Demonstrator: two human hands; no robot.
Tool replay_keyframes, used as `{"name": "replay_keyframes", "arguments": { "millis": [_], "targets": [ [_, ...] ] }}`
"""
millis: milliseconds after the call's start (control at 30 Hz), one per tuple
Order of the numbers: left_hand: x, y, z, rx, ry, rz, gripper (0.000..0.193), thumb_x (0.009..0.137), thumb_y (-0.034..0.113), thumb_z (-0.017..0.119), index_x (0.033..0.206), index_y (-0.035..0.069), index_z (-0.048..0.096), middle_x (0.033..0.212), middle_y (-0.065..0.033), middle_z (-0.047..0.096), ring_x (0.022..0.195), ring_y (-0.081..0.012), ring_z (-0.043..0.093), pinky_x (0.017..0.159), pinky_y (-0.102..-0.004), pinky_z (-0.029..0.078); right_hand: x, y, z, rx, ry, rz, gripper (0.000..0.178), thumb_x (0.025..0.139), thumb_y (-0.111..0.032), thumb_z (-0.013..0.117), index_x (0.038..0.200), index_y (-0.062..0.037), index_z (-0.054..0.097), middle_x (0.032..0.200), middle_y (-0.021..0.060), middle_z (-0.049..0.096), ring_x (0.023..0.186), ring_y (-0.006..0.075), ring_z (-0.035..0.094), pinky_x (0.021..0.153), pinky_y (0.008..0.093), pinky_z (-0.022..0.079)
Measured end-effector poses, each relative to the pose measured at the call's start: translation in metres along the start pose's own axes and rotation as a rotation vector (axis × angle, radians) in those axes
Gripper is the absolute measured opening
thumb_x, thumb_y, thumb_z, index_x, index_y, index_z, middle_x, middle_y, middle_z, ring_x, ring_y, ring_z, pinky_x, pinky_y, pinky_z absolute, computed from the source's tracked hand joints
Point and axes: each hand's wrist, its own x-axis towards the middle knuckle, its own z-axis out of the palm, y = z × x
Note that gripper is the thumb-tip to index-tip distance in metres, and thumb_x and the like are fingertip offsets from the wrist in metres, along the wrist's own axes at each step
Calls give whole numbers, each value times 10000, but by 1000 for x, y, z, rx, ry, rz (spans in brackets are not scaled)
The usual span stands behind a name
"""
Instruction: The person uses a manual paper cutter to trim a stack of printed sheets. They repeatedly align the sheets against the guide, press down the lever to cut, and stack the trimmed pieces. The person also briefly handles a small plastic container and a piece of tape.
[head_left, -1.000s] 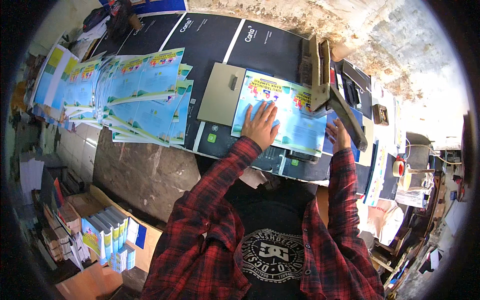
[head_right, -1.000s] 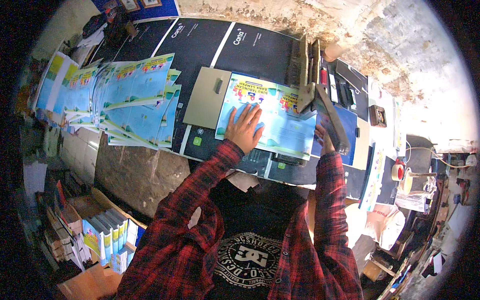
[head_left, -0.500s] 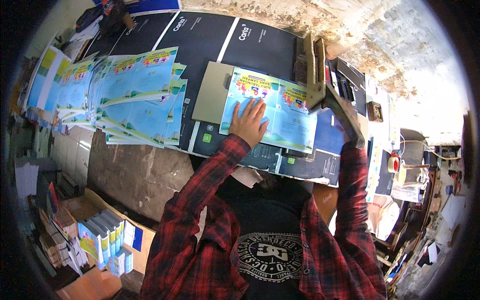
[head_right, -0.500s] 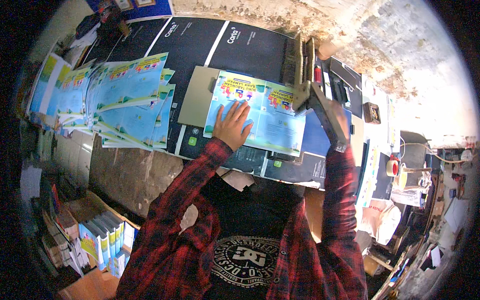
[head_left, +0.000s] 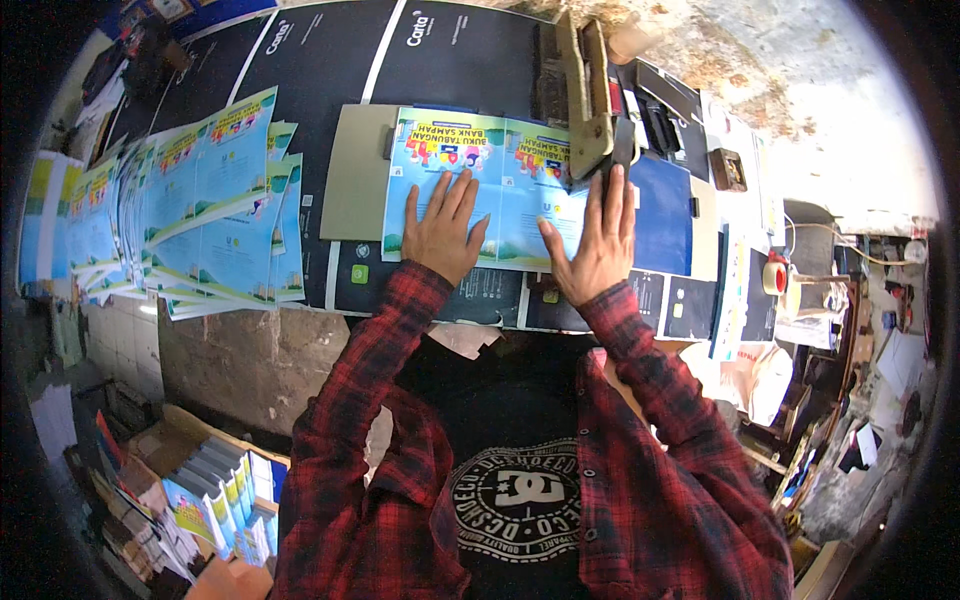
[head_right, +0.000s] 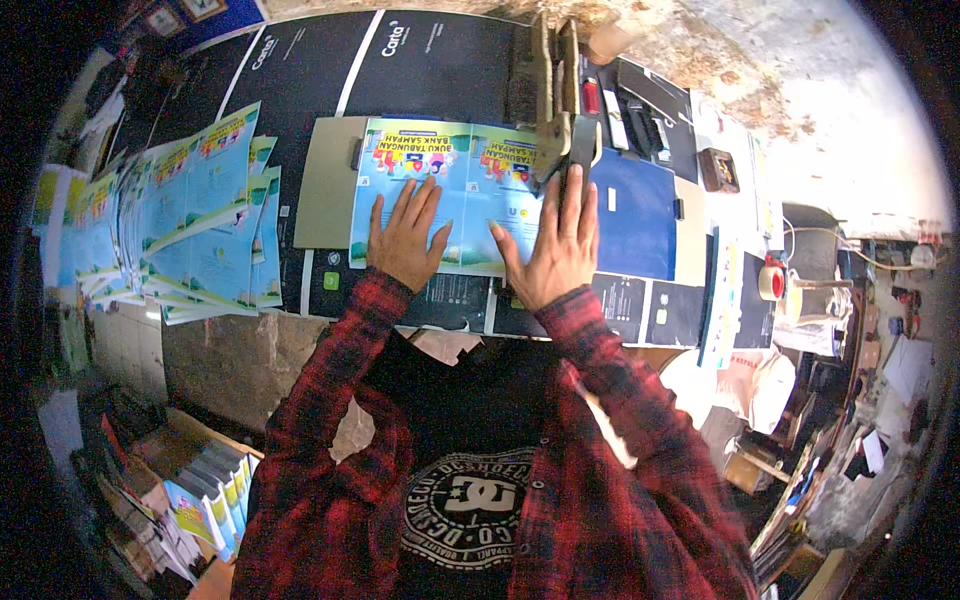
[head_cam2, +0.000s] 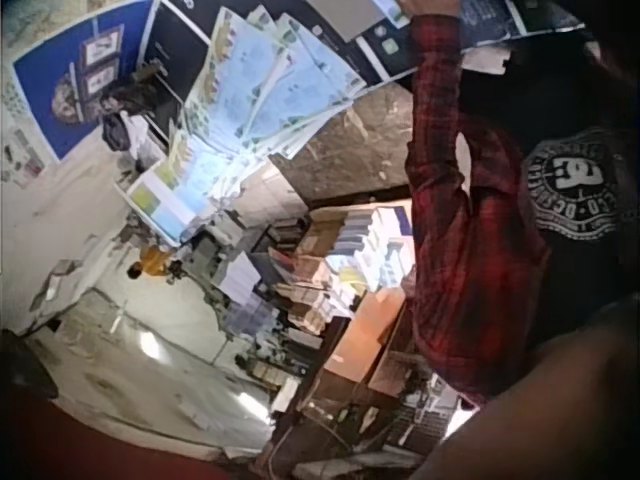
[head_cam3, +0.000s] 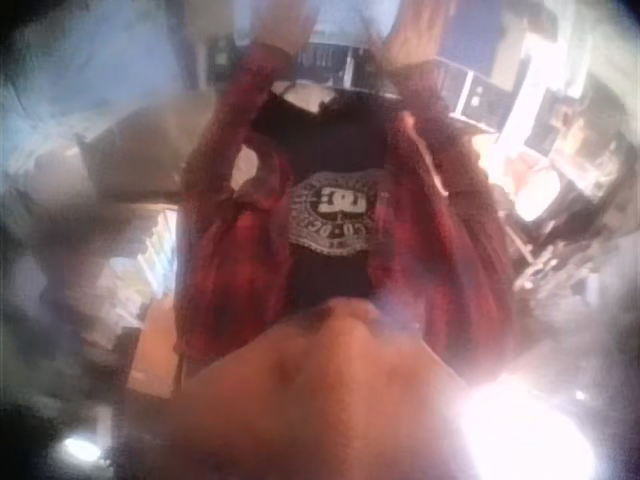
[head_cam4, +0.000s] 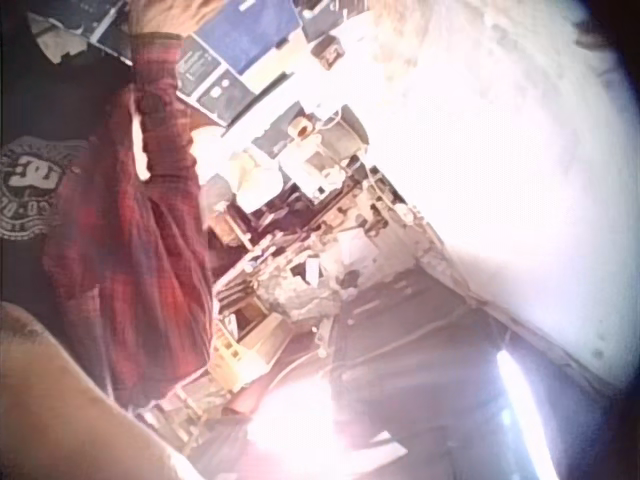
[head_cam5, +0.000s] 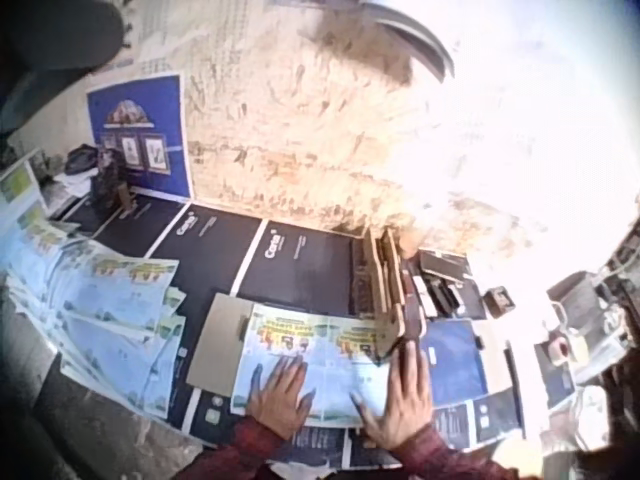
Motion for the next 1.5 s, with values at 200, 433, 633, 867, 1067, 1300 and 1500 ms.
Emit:
{"name": "replay_keyframes", "arguments": {
  "millis": [200, 433, 633, 867, 1067, 1300, 1500],
  "targets": [
    [-8, -17, -10, 29, -95, -85, 599, 985, 454, 487, 1469, 103, 443, 1564, -65, 376, 1460, -267, 315, 1188, -517, 159, 11, 7, -17, 181, -51, -48, 787, 824, -475, 713, 1393, 14, 477, 1530, 308, 301, 1359, 504, 359, 1118, 504, 344],
    [-13, -66, -25, 53, -24, -302, 647, 985, 506, 481, 1429, 36, 471, 1501, -161, 434, 1425, -349, 339, 1152, -532, 255, 111, 84, -111, 1125, -585, 228, 702, 914, -632, 545, 1323, -64, 594, 1377, 213, 553, 1162, 340, 603, 991, 377, 461],
    [3, -65, -32, -131, 46, -593, 626, 933, 493, 581, 1226, -61, 609, 1294, -237, 544, 1209, -362, 487, 1046, -476, 370, 31, 145, 47, 759, -343, 475, 686, 934, -499, 558, 1465, -83, 430, 1372, 236, 552, 1196, 340, 597, 948, 398, 491],
    [-31, -85, -40, -1086, 118, -861, 322, 897, 256, 750, 1018, -41, 722, 948, -69, 722, 820, -121, 645, 767, -274, 519, -73, 39, 17, 1201, -158, 542, 625, 968, -290, 643, 1427, 51, 389, 1194, 205, 676, 1079, 208, 635, 923, 339, 490],
    [-34, -106, -59, -936, -168, -720, 295, 957, 237, 629, 1130, 6, 690, 1032, -26, 690, 878, -122, 605, 803, -299, 491, -95, 75, 2, 1282, -19, 619, 621, 937, -260, 678, 1443, -9, 420, 1258, 187, 639, 1110, 231, 631, 916, 391, 509],
    [-55, -332, -231, -1018, 50, -675, 548, 980, 309, 591, 1414, -9, 484, 1329, -133, 594, 1181, -282, 592, 1017, -429, 471, -141, 154, -69, 789, 29, 678, 513, 909, -296, 689, 1326, -27, 557, 1197, 160, 673, 1133, 282, 636, 935, 370, 499],
    [-41, -470, -308, 697, 53, -767, 560, 922, 420, 683, 1260, -23, 633, 1241, -169, 640, 1113, -274, 604, 965, -398, 483, -178, 256, -80, 571, 168, 860, 424, 909, -298, 689, 1227, -21, 637, 1155, 160, 697, 1079, 273, 663, 904, 378, 511]
  ]
}}
